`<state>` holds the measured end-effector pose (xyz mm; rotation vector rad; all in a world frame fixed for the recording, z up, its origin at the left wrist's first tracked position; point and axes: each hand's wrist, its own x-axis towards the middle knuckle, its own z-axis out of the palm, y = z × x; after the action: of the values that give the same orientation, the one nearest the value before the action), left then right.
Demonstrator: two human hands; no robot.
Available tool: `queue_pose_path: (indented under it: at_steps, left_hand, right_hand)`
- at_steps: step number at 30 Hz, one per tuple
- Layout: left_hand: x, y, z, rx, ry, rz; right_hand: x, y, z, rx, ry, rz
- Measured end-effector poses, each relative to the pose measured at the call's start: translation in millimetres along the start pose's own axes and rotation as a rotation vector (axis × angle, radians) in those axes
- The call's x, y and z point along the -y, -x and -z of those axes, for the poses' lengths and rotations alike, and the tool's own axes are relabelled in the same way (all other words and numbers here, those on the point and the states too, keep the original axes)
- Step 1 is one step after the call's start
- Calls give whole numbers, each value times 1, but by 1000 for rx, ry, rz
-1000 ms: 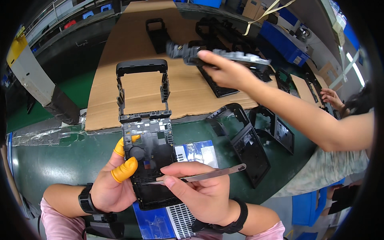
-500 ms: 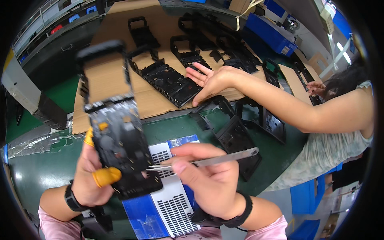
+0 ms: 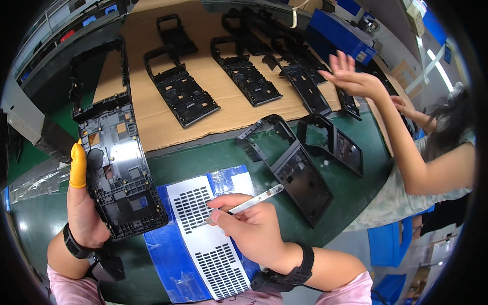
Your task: The person is assembling a black plastic electronic housing component on a factory assembly line.
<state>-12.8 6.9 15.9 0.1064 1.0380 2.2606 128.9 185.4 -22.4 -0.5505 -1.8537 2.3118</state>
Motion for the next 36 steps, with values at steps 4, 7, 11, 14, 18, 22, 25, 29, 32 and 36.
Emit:
queue_pose_path:
  at_steps: [4, 7, 11, 14, 18, 22, 25, 29, 32, 36]
  left_hand:
    - [8, 2, -8, -42, 20, -117]
    - [9, 5, -13, -2, 32, -82]
    - [9, 4, -10, 33, -112, -84]
    - [9, 6, -8, 21, -87, -81]
    - [19, 13, -9, 51, 25, 20]
    - [24, 22, -11, 99, 101, 183]
    - [25, 28, -14, 107, 116, 220]
    - [24, 31, -15, 124, 121, 228]
    - [25, 32, -15, 131, 123, 225]
    - [25, 34, -15, 129, 115, 227]
  right_hand:
    - [4, 2, -1, 8, 30, -12]
    - [2, 2, 1, -3, 12, -20]
    - [3, 2, -2, -11, 22, -19]
    - [4, 3, -4, -20, 25, -11]
    - [27, 14, -1, -45, -162, 92]
    - [47, 12, -20, 66, -154, 305]
    - [39, 3, -29, 159, -154, 259]
    - [33, 0, -34, 128, -186, 259]
    - [33, 2, -34, 135, -172, 241]
    - [32, 2, -34, 136, -166, 252]
